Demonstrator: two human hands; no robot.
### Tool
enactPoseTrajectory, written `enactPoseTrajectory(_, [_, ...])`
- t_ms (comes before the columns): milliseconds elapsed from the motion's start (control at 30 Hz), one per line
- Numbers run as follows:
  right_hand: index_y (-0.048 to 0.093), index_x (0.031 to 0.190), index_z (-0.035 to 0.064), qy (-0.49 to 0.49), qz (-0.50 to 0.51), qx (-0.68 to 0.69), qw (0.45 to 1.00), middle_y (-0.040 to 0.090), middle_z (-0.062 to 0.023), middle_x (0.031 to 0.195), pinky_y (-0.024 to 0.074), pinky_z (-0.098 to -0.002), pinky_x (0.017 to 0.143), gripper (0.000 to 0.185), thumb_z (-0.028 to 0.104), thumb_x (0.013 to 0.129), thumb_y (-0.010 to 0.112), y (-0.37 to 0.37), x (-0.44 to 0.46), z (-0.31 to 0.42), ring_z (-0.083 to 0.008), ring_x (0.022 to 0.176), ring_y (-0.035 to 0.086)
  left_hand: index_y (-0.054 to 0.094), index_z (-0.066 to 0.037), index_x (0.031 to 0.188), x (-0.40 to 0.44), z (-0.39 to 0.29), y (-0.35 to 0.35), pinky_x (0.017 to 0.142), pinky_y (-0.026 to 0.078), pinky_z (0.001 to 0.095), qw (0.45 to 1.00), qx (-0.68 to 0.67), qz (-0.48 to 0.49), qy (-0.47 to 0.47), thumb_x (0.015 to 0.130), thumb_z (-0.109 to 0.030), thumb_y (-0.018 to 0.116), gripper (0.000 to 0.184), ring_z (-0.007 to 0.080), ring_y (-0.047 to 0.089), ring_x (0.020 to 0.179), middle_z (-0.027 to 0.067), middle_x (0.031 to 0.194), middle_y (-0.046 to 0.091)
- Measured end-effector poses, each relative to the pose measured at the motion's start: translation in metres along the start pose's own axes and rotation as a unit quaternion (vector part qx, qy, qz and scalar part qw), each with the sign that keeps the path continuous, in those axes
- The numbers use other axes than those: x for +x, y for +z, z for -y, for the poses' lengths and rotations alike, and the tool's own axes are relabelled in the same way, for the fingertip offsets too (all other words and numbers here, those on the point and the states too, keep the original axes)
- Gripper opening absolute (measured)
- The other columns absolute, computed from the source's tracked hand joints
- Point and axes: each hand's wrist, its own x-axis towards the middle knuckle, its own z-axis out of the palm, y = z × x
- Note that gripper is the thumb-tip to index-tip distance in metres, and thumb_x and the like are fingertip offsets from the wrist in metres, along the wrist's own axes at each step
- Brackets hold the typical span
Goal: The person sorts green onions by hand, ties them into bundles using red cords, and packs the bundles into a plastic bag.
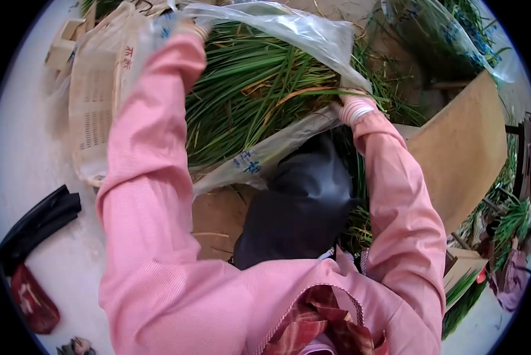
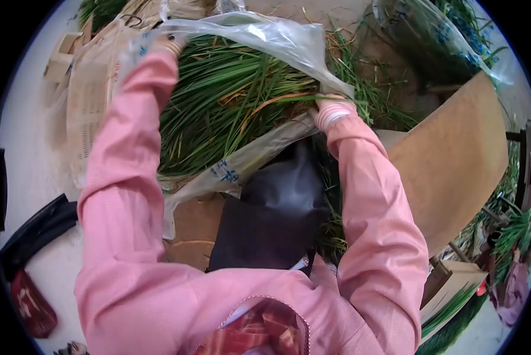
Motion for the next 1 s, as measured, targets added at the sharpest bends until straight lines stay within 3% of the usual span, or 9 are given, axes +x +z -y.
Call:
enactPoseTrajectory(67, [0.053,0.106,0.0071,-0.02,-0.172,0.255,0.951,0.055,-0.0155,0.101,0.0414,-0.0343,0.079,0.039,0.032,0.076,0.049,0.016,0.027,-0.02,-0.0295,0.093,0.052,0.036,-0.007,0.122,0.066,0.029,0.003,0.085,0.04,0.0315,0.911,-0.352,0.055,-0.207,0.066,-0.025,0.069,0.067,0.0256,0.048,0.102,0.0155,0.108,0.052])
enactPoseTrajectory(233, [0.047,0.112,0.0067,0.083,-0.097,0.541,0.831,0.058,-0.012,0.092,0.0412,-0.0289,0.073,0.047,0.027,0.071,0.058,-0.061,0.05,0.009,-0.0203,0.082,0.054,0.052,-0.011,0.105,0.054,-0.009,-0.094,0.069,0.046,0.0341,0.844,-0.531,0.055,-0.057,0.07,-0.019,0.065,0.038,0.0194,0.052,0.094,0.0062,0.104,0.054])
enactPoseTrajectory(367, [0.037,0.123,0.012,0.12,-0.212,0.417,0.876,0.05,-0.0105,0.105,0.0423,-0.0293,0.066,0.064,0.027,0.067,0.064,-0.057,0.114,-0.005,-0.0193,0.089,0.048,0.038,-0.013,0.122,0.066,0.017,-0.082,0.08,0.04,0.0426,0.937,-0.344,0.051,0.039,0.072,-0.026,0.062,0.057,0.023,0.043,0.106,0.0084,0.122,0.041])
enactPoseTrajectory(467, [0.036,0.123,0.0066,0.148,-0.195,0.47,0.848,0.047,-0.0138,0.112,0.0395,-0.0318,0.079,0.067,0.027,0.066,0.065,-0.056,0.115,-0.03,-0.0244,0.099,0.045,0.037,-0.008,0.12,0.066,0.038,-0.042,0.084,0.042,0.033,0.957,-0.211,-0.056,0.191,0.067,-0.021,0.07,0.063,0.0251,0.048,0.1,0.0153,0.106,0.051])
enactPoseTrajectory(567, [0.039,0.119,0.0021,0.134,-0.193,0.483,0.843,0.051,-0.0156,0.107,0.0366,-0.0306,0.085,0.059,0.026,0.069,0.061,-0.042,0.117,-0.049,-0.0254,0.098,0.048,0.039,-0.005,0.12,0.004,0.007,-0.015,0.084,0.041,0.0318,0.943,-0.292,0.014,0.156,0.071,-0.016,0.066,0.057,0.0199,0.047,0.102,0.0128,0.111,0.05])
enactPoseTrajectory(667, [0.053,0.098,0.0061,0.158,-0.203,0.53,0.808,0.054,-0.0066,0.086,0.0428,-0.0263,0.062,0.035,0.028,0.071,0.061,-0.049,0.112,-0.045,-0.0155,0.076,0.049,0.052,-0.006,0.108,-0.054,-0.019,0.04,0.088,0.038,0.0309,0.918,-0.297,0.055,0.258,0.071,-0.015,0.064,0.039,0.0208,0.051,0.098,0.0094,0.104,0.055])
enactPoseTrajectory(800, [0.05,0.104,0.0015,0.063,-0.237,0.601,0.761,0.055,-0.0082,0.089,0.0397,-0.0274,0.075,0.062,0.049,0.065,0.064,-0.079,0.078,0.006,-0.0196,0.082,0.05,0.034,-0.011,0.123,-0.08,-0.063,0.052,0.096,0.022,0.0456,0.954,0.038,-0.088,0.285,0.054,-0.053,0.066,0.087,0.0303,0.033,0.115,0.0134,0.121,0.04])
enactPoseTrajectory(867, [0.03,0.123,-0.0031,0.028,-0.208,0.469,0.858,0.045,-0.0164,0.116,0.0335,-0.0316,0.09,0.095,0.055,0.056,0.067,-0.087,0.074,0.018,-0.0277,0.107,0.043,0.02,-0.014,0.13,-0.078,-0.058,0.072,0.096,0.012,0.0519,0.971,0.072,-0.056,0.22,0.046,-0.06,0.066,0.106,0.0308,0.02,0.122,0.0131,0.13,0.026])
enactPoseTrajectory(1000, [0.031,0.121,-0.0031,0.091,-0.201,0.247,0.944,0.045,-0.0212,0.116,0.0342,-0.0341,0.092,0.099,0.057,0.051,0.067,-0.083,0.107,0.045,-0.0315,0.108,0.043,0.016,-0.013,0.131,-0.082,-0.054,0.094,0.098,0.005,0.0528,0.977,0.106,-0.042,0.181,0.047,-0.064,0.062,0.109,0.032,0.012,0.125,0.0144,0.135,0.017])
